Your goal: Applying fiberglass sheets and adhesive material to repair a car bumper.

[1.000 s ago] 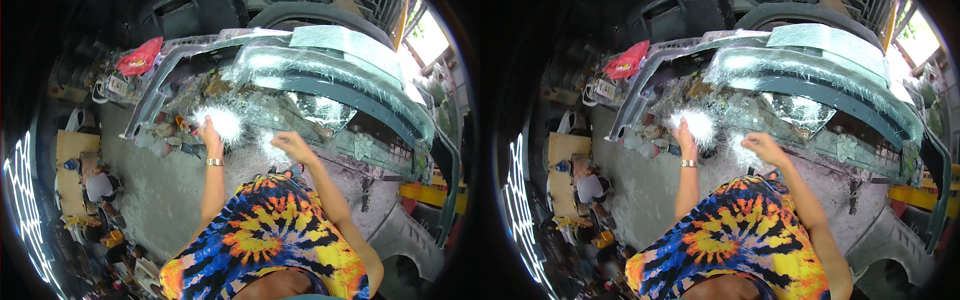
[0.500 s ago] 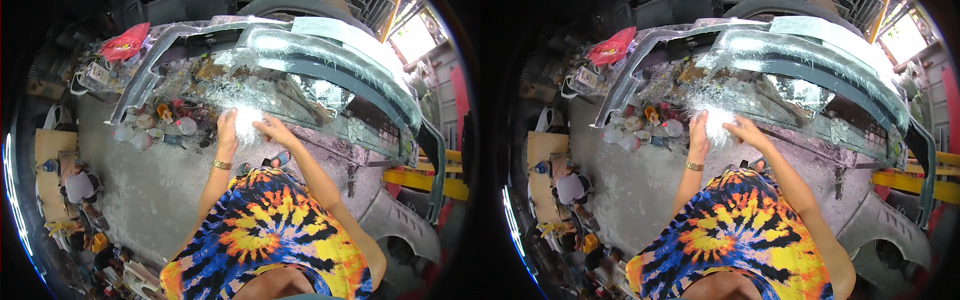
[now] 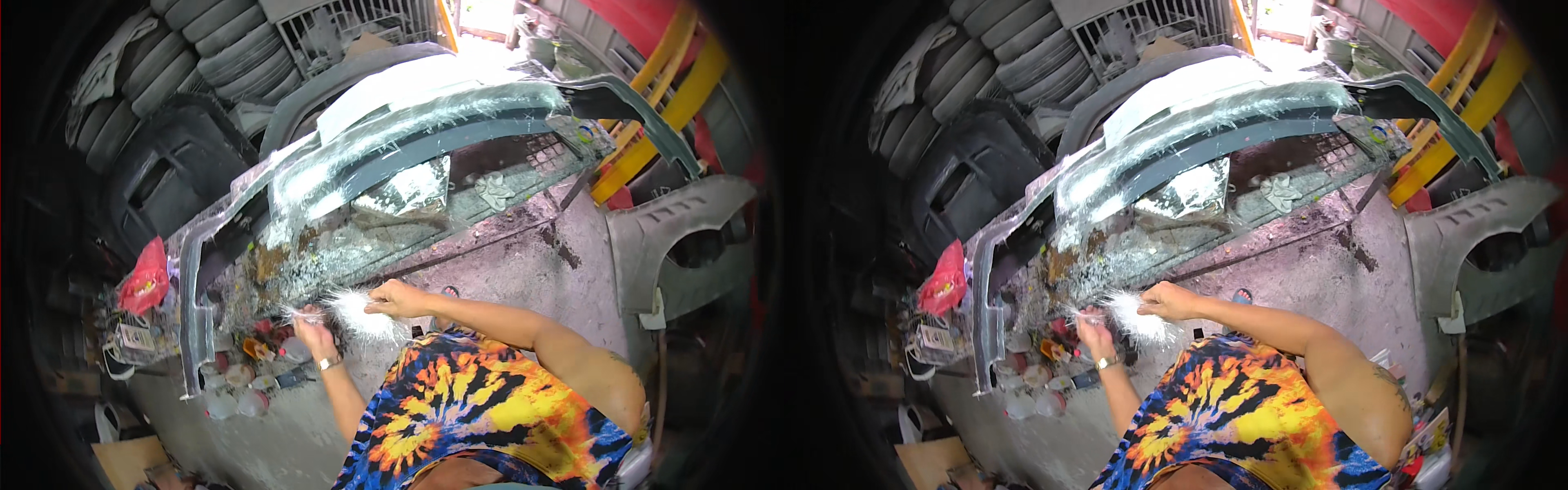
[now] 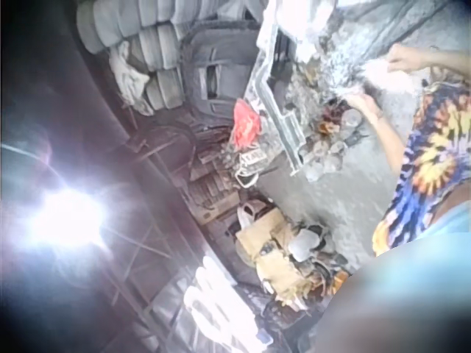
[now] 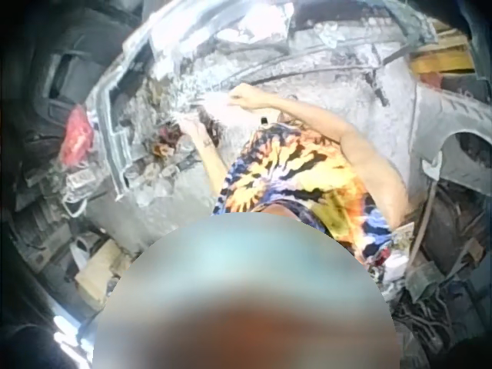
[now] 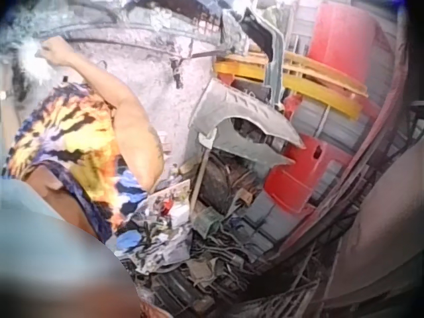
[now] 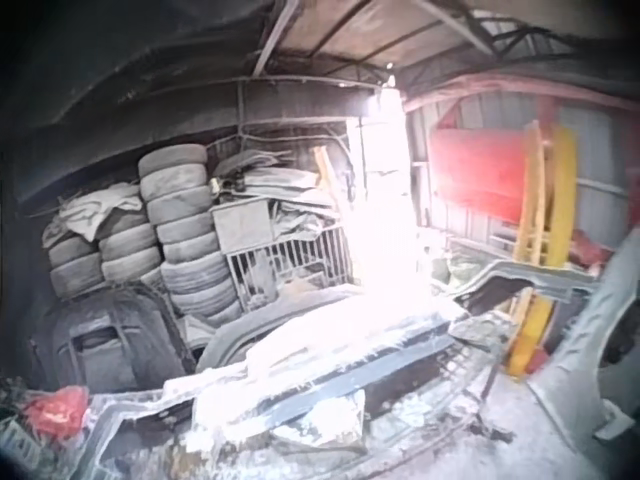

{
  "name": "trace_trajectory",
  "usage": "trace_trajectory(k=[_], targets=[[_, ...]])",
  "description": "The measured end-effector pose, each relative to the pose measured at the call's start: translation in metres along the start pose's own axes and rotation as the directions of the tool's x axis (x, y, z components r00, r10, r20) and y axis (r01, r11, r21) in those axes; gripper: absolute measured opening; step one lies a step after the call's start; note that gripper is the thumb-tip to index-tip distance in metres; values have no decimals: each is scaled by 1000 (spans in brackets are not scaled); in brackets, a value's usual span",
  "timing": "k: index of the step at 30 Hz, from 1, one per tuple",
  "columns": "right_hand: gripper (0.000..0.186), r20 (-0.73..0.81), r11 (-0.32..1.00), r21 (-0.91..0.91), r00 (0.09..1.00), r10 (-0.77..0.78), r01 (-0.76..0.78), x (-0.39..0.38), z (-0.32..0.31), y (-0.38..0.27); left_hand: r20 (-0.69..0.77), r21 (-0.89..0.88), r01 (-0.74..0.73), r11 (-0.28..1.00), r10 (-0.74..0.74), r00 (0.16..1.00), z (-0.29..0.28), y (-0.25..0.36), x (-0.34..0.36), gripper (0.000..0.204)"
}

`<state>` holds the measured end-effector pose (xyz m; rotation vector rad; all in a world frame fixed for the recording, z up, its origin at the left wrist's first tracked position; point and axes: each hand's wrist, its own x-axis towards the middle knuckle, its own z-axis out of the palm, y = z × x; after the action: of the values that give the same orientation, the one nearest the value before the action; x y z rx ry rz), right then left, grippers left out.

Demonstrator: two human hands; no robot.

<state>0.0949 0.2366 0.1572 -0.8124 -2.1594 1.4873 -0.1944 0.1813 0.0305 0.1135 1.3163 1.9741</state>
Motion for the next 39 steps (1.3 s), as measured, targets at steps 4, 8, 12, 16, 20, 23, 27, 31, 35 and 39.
trace_trajectory(k=[4,8,12,16,20,23,27,31,35,39], targets=[[41,-94,967,256,995,20,5,32,3,-20,417,154,174,973,-224,881,37,29,-44,45],[39,-138,978,-180,982,-127,101,64,0,42,417,31,249,968,-239,877,114,18,-103,49],[36,-8,967,166,980,200,-196,49,1,14,177,198,121,973,-156,972,96,-16,-44,53],[24,-146,986,-86,977,-154,142,35,37,19,2,-60,181,982,-181,983,54,-8,22,45],[24,-216,970,188,970,-112,154,31,15,6,168,284,10,959,-60,984,52,4,-6,38],[29,-284,989,137,959,-19,61,58,-9,9,275,-163,286,944,-234,932,120,18,-87,34],[38,-453,981,-164,875,-171,106,75,-3,26,256,111,-7,994,-22,966,131,7,-90,34],[37,-205,958,265,964,170,-112,65,-3,28,261,-59,116,992,-97,960,120,11,-85,33],[32,138,873,435,975,176,-219,57,-8,39,420,-55,313,948,-263,868,110,39,-86,35],[29,183,893,369,962,202,-258,60,-6,37,447,81,344,935,-343,826,108,29,-68,39]])
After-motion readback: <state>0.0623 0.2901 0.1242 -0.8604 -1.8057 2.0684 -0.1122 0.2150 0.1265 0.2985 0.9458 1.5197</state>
